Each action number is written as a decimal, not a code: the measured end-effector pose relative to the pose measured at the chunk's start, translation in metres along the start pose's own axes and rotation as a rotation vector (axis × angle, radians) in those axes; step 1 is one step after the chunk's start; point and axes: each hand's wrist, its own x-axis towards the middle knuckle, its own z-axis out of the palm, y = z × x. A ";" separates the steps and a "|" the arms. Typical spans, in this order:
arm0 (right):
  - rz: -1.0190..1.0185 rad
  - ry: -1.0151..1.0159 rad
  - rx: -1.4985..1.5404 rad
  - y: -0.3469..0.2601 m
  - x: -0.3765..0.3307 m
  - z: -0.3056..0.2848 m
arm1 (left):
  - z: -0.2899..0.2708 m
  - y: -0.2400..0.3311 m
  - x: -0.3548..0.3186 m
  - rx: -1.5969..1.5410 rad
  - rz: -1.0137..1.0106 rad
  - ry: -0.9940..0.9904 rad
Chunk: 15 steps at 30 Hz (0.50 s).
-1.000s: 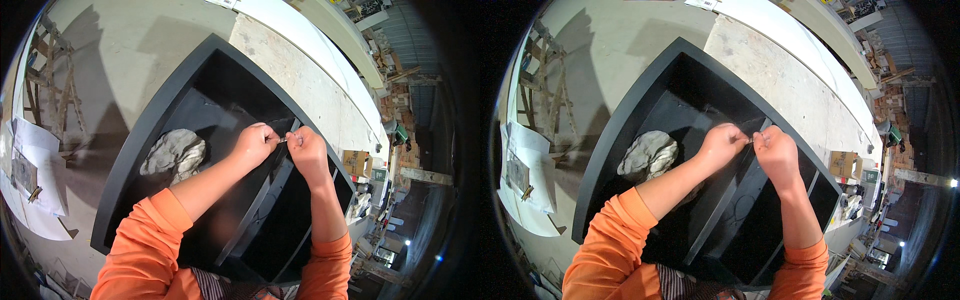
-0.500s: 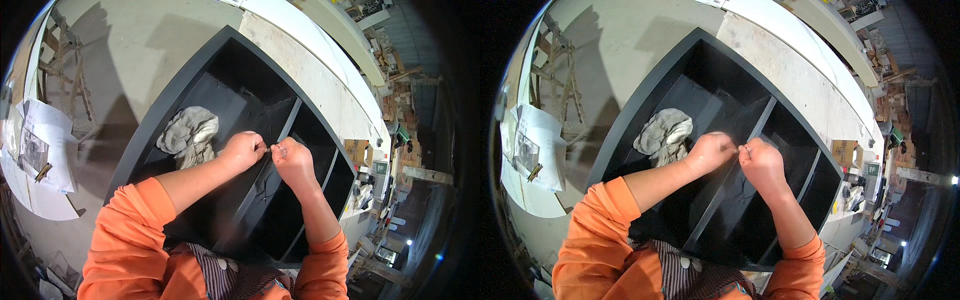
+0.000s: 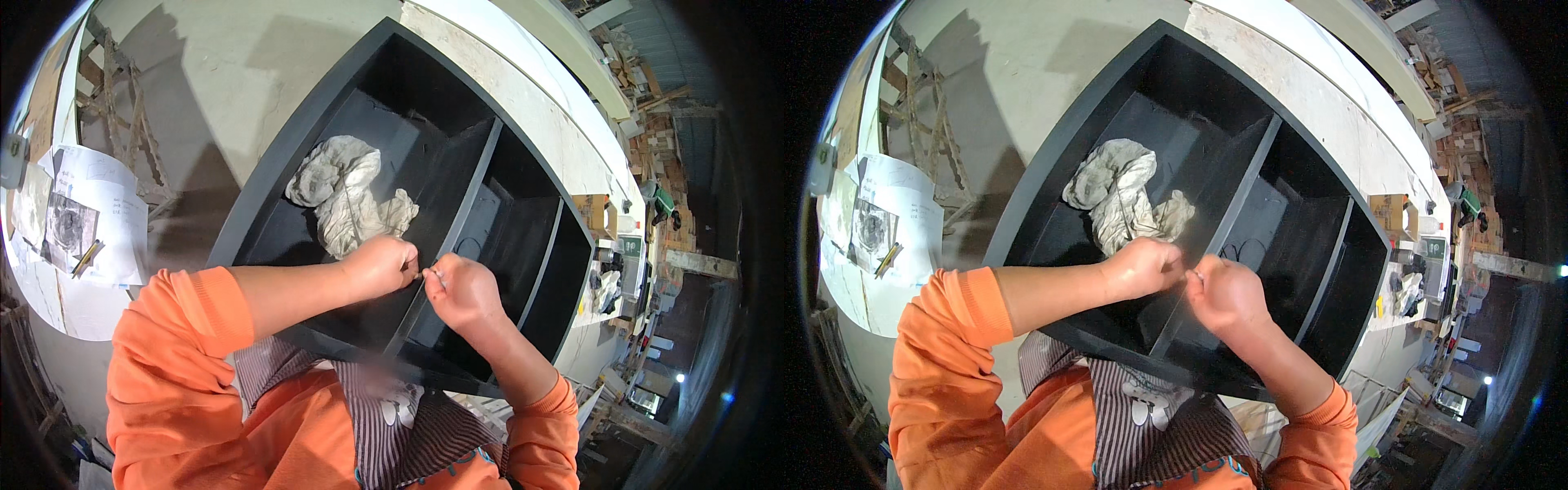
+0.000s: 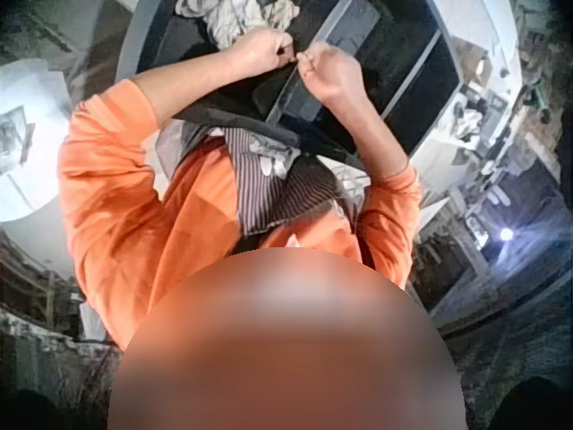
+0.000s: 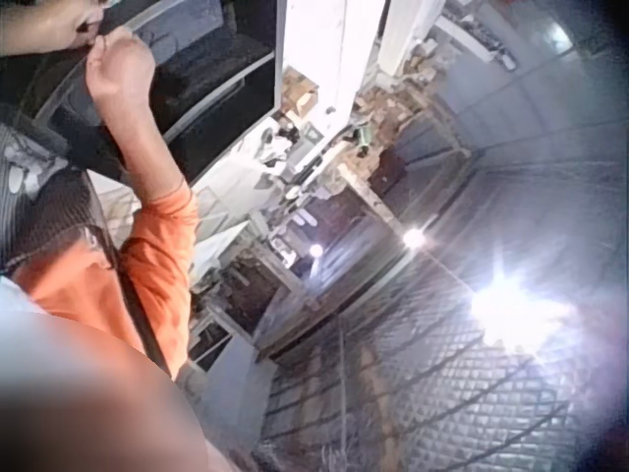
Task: The person applies a thin strip of edge tape to the inner edges of a black three-compartment cabinet. They press the tape along the seams, smooth it with their fingers, and trim excess with a small blade.
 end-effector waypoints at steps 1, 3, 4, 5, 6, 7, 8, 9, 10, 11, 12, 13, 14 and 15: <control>-0.007 -0.001 -0.001 -0.004 -0.007 0.003 | -0.001 0.000 -0.005 0.024 0.014 -0.047; -0.031 0.012 -0.009 -0.012 -0.018 0.008 | -0.003 0.001 -0.014 0.063 0.054 -0.132; -0.090 0.061 -0.005 -0.016 -0.025 0.010 | -0.004 0.001 -0.018 0.008 0.065 -0.179; -0.144 0.078 0.007 -0.019 -0.032 0.012 | -0.004 0.001 -0.022 0.033 0.079 -0.211; -0.183 0.085 0.006 -0.022 -0.038 0.014 | -0.004 0.002 -0.025 0.057 0.095 -0.242; -0.214 0.091 0.006 -0.024 -0.042 0.015 | -0.004 0.003 -0.027 0.081 0.112 -0.273; -0.295 0.142 0.003 -0.026 -0.046 0.016 | -0.005 0.003 -0.029 0.079 0.108 -0.316; -0.298 0.139 0.006 -0.028 -0.050 0.018 | -0.004 0.003 -0.031 0.107 0.104 -0.357; -0.303 0.135 0.008 -0.031 -0.055 0.019 | -0.003 0.003 -0.032 0.135 0.100 -0.396; -0.308 0.131 0.010 -0.034 -0.059 0.020 | -0.002 0.003 -0.034 0.159 0.107 -0.429; -0.292 0.110 0.010 -0.037 -0.063 0.021 | -0.001 0.002 -0.036 0.148 0.129 -0.439; -0.275 0.089 0.010 -0.040 -0.067 0.022 | 0.001 0.001 -0.037 0.134 0.163 -0.444; -0.259 0.068 0.010 -0.043 -0.070 0.022 | 0.003 0.001 -0.038 0.135 0.193 -0.460; -0.243 0.047 0.010 -0.047 -0.074 0.023 | 0.005 0.000 -0.038 0.130 0.197 -0.498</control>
